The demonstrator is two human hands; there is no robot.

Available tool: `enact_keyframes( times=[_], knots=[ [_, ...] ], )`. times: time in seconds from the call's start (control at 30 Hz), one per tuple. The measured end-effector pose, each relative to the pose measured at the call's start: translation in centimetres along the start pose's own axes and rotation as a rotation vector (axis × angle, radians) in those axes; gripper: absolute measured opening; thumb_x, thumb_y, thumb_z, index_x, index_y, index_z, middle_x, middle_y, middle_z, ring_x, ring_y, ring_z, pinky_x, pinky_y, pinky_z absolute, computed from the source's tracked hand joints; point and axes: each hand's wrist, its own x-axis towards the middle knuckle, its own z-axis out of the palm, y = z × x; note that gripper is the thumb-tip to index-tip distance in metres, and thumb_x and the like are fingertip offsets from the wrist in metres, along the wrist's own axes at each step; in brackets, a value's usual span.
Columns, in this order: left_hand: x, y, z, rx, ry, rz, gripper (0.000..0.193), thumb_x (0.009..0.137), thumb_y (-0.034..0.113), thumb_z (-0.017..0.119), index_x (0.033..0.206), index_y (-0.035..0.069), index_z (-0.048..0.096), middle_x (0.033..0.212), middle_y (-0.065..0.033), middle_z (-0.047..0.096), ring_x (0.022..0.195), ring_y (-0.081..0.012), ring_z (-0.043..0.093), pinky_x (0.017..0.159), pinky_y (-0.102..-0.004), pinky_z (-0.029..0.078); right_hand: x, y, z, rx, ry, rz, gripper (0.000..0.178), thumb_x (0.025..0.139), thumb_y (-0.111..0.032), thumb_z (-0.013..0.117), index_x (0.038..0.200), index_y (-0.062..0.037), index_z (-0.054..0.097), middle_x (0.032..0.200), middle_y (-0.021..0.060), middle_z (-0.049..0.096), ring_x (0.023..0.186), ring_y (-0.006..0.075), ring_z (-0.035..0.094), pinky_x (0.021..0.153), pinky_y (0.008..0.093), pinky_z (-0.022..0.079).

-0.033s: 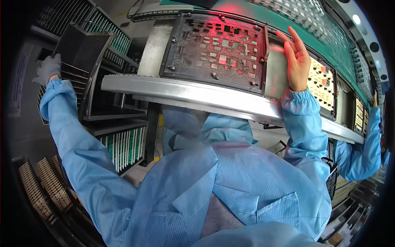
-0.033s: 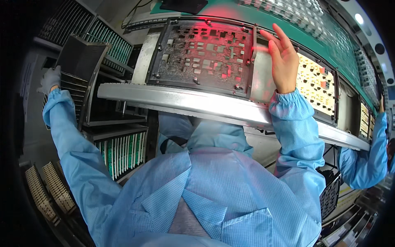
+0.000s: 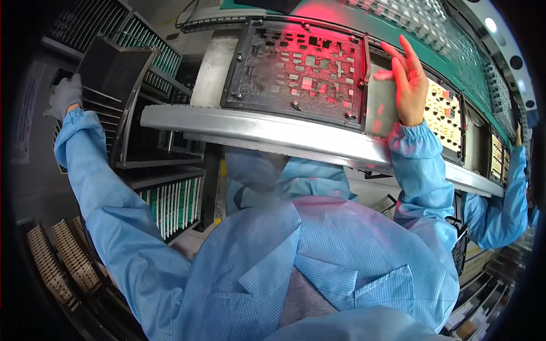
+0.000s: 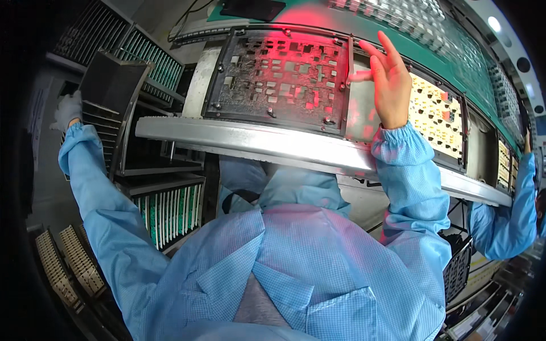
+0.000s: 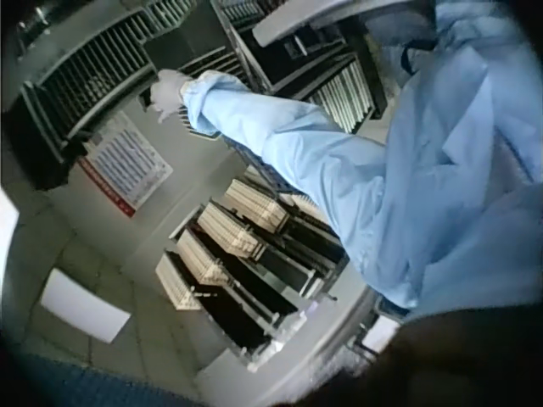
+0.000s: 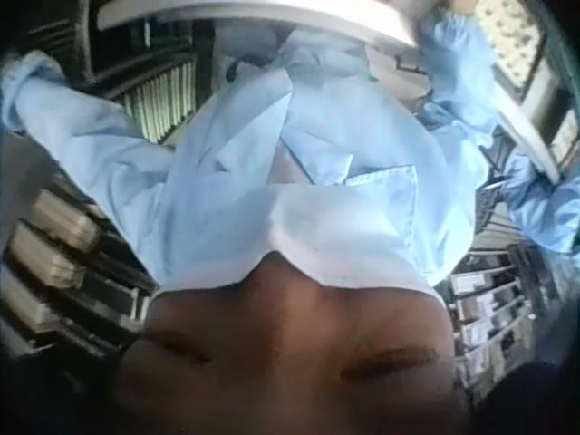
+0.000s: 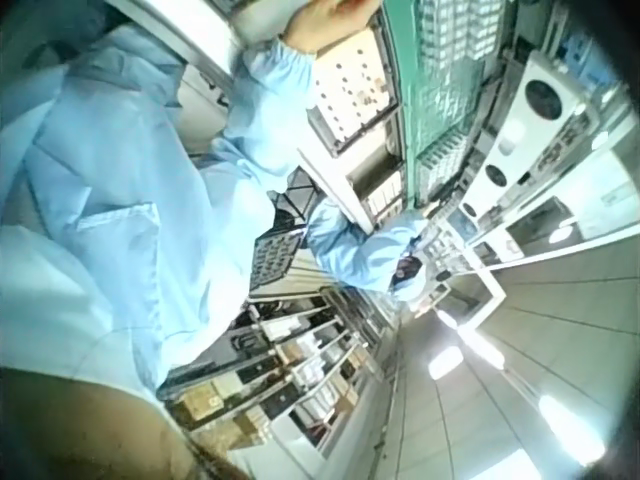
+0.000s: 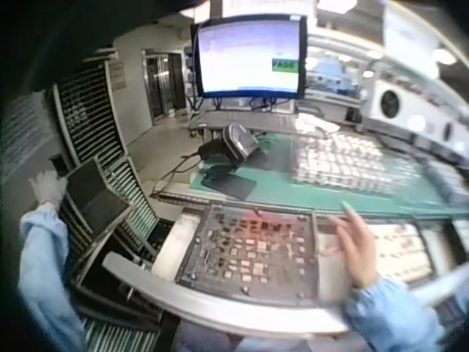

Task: The person repeatedly places a metal frame onto a conveyor track, mounts a circuit board into the frame, inserts electronic components into the board by hand, and pushes the assembled fixture down the line.

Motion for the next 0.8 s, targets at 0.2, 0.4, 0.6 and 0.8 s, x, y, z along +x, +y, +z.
enact_keyframes(
  times=[0.2,0.4,0.6,0.8],
  knots=[
    [8.3,-4.6,-1.3,-0.276,0.616,0.098,0.062,0.09,0.06,0.036,0.125,0.014,0.058,0.124,-0.011,0.059,0.112,-0.0297,0.056,0.095,-0.0467,0.04,-0.9,2.1,1.3,-0.339,-0.012,-0.349,0.069,0.081,0.015,0.037,0.147,-0.001,0.021,0.149,0.0188,0.03,0.141,0.0267,0.024,0.111,0.0331,0.028],
    [-15.4,0.7,-18.2,-1.111,0.85,0.726,0.027,0.092,0.028,0.059,0.094,0.002,0.064,0.11,-0.0111,0.064,0.089,-0.0212,0.065,0.068,-0.0304,0.055,-1.1,-4.3,7.4,0.132,-0.499,-0.048,0.046,0.095,-0.022,0.055,0.134,-0.0012,0.044,0.13,0.0116,0.053,0.118,0.0159,0.05,0.095,0.0297,0.044],
    [-27.8,7.5,-15.7,-0.986,1.094,1.043,0.013,0.078,0.011,0.071,0.086,0.013,0.06,0.109,0.0013,0.063,0.114,-0.0215,0.052,0.108,-0.0492,0.03,-0.1,-9.1,12.1,0.567,-0.509,0.184,0.067,0.095,-0.047,0.047,0.143,-0.0035,0.028,0.138,0.0134,0.042,0.122,0.0232,0.048,0.094,0.0391,0.046],
    [-31.9,12.7,-19.1,-1.114,0.942,1.416,0.013,0.074,0.022,0.071,0.081,0.016,0.061,0.1,0.0039,0.061,0.11,-0.0157,0.054,0.11,-0.0554,0.025,-1.0,-5.2,11.1,0.842,-0.214,0.416,0.042,0.099,-0.026,0.041,0.132,0.0008,0.043,0.122,0.0127,0.058,0.107,0.0207,0.06,0.091,0.0336,0.049]
  ],
)
